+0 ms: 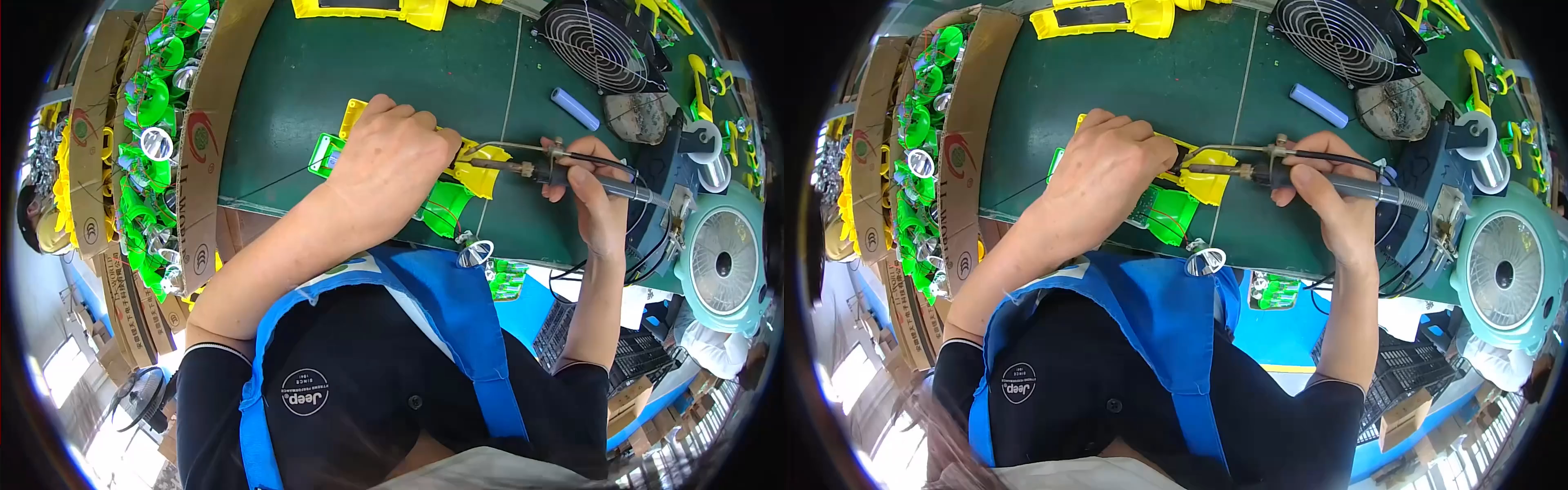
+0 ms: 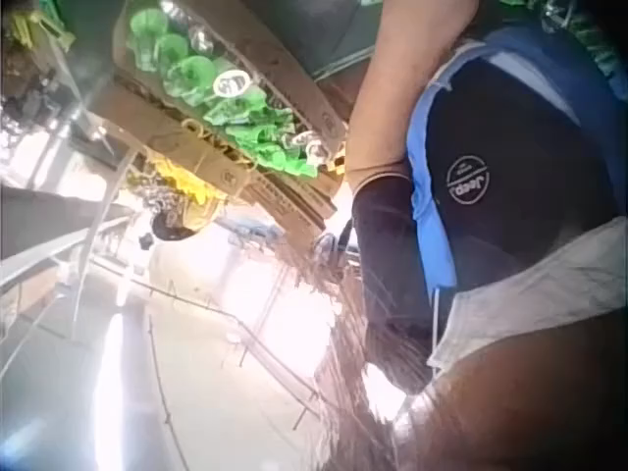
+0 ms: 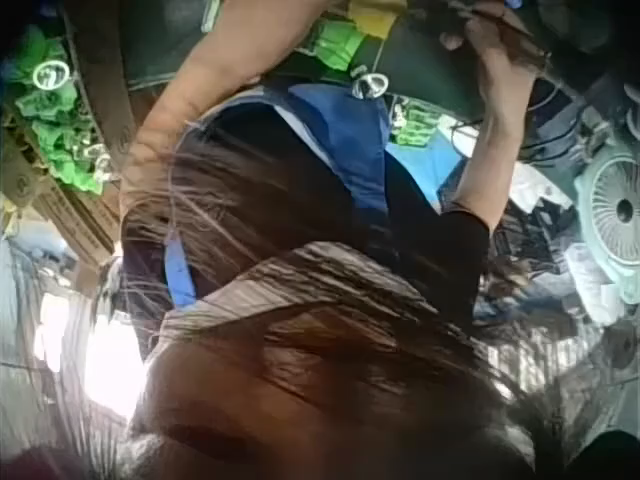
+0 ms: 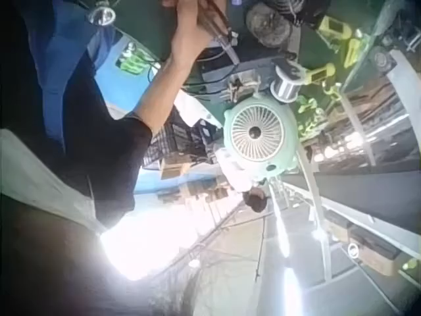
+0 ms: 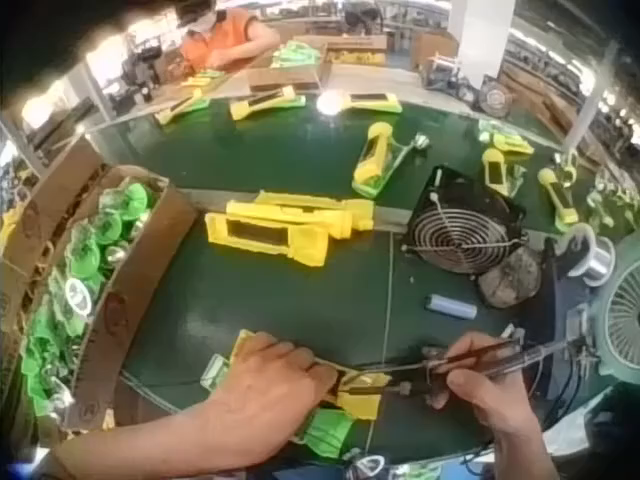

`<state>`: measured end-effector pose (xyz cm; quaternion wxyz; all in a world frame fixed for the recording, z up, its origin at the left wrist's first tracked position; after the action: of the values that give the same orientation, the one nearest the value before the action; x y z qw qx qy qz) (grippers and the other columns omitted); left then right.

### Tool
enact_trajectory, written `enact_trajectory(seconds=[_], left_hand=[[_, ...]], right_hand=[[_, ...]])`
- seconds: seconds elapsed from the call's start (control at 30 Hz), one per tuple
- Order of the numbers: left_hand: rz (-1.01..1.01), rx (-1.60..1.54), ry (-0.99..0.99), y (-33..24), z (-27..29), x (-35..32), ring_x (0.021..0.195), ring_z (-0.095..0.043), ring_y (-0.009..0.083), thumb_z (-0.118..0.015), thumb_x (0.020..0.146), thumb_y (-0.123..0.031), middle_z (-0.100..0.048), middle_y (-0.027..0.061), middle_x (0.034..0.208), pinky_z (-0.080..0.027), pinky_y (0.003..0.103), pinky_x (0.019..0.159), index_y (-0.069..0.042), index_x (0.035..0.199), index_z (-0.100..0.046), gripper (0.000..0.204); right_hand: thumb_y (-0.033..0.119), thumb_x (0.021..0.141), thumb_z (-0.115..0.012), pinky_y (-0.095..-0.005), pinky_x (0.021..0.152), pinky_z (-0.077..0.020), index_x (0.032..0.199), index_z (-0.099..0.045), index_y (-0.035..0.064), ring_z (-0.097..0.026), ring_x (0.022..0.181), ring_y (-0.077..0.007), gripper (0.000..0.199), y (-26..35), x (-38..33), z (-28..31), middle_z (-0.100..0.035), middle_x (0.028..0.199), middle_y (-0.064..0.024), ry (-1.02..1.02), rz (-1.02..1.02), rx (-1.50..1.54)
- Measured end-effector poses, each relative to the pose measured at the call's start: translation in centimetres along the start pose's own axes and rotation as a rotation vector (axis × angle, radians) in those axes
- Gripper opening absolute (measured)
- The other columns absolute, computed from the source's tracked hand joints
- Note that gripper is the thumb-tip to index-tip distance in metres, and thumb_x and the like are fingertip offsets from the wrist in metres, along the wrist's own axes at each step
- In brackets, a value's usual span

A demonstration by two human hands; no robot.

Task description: Soldering wires and components onto circuit boards for solar-powered flashlights.

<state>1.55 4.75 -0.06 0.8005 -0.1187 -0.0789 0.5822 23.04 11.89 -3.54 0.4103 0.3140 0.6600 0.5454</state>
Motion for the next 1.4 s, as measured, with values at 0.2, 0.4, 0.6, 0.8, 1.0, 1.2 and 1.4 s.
enact_trajectory(seconds=[0.2,0.4,0.6,0.8,1.0,1.2,1.4], left_hand=[[-0.047,0.003,0.079,-0.2,0.1,0.5,0.082,-0.061,0.0277,-0.063,0.073,-0.002,-0.061,0.0113,0.078,-0.043,0.037,0.079,-0.003,0.084,-0.064,0.011],[-0.028,0.017,0.098,-0.2,0.0,0.8,0.081,-0.061,0.0279,-0.06,0.075,-0.005,-0.061,0.0112,0.077,-0.043,0.037,0.079,-0.003,0.083,-0.064,0.009],[-0.016,0.035,0.086,-0.4,0.0,0.8,0.08,-0.062,0.0272,-0.061,0.074,-0.004,-0.062,0.0111,0.077,-0.043,0.037,0.079,-0.003,0.082,-0.064,0.009],[-0.008,0.044,0.095,-0.4,-0.1,0.8,0.081,-0.062,0.027,-0.061,0.074,-0.004,-0.062,0.0115,0.077,-0.043,0.037,0.079,-0.003,0.082,-0.065,0.009],[-0.017,0.061,0.072,-0.5,-0.3,0.7,0.082,-0.063,0.0273,-0.062,0.073,-0.004,-0.063,0.0119,0.077,-0.044,0.037,0.08,-0.003,0.082,-0.065,0.009],[-0.012,0.061,0.031,-0.5,-0.1,0.7,0.08,-0.063,0.0278,-0.063,0.071,-0.004,-0.062,0.0115,0.076,-0.044,0.037,0.079,-0.003,0.08,-0.065,0.009],[-0.022,0.051,0.03,-0.6,0.1,0.5,0.08,-0.063,0.0278,-0.062,0.069,-0.004,-0.062,0.0119,0.075,-0.044,0.037,0.077,-0.002,0.079,-0.064,0.01]], right_hand=[[0.018,0.081,-0.065,-0.0422,0.111,-0.0342,0.091,-0.057,-0.0025,-0.061,0.06,-0.0147,0.024,0.5,0.8,-1.2,-0.062,0.065,-0.0095,0.069,-0.088,-0.101],[0.01,0.082,-0.068,-0.0287,0.079,-0.045,0.093,-0.058,-0.003,-0.062,0.064,-0.0117,0.019,1.1,1.3,-1.4,-0.064,0.075,-0.0072,0.154,-0.046,-0.148],[0.006,0.081,-0.07,-0.0228,0.064,-0.0516,0.094,-0.059,-0.0041,-0.062,0.067,-0.0106,0.02,1.2,1.2,-1.2,-0.064,0.08,-0.0064,0.184,-0.024,-0.159],[0.007,0.082,-0.067,-0.0331,0.092,-0.0501,0.094,-0.058,-0.0046,-0.066,0.069,-0.0134,0.019,1.2,-0.2,0.2,-0.066,0.077,-0.009,0.124,0.099,-0.19],[0.032,0.089,-0.069,-0.0381,0.08,-0.054,0.107,-0.047,-0.0007,-0.068,0.073,-0.0254,0.043,-0.1,-4.6,-0.6,-0.065,0.091,-0.0182,-0.281,0.413,-0.064],[0.02,0.093,-0.065,-0.0317,0.081,-0.049,0.115,-0.042,0.0013,-0.065,0.089,-0.0224,0.037,-1.6,-3.3,-6.0,-0.063,0.099,-0.0198,-0.185,0.651,-0.313],[0.013,0.094,-0.062,-0.0296,0.071,-0.0559,0.116,-0.042,-0.0022,-0.069,0.079,-0.0219,0.034,-2.2,-2.7,-7.2,-0.059,0.1,-0.0197,-0.139,0.683,-0.25]])
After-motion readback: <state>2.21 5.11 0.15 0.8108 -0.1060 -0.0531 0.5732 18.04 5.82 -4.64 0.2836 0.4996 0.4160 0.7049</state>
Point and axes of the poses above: each hand's wrist, its own x-axis towards the middle knuckle, its own z-axis out of the back of the hand, y = z × x, the point moved 5 cm from there along x, towards the middle knuckle
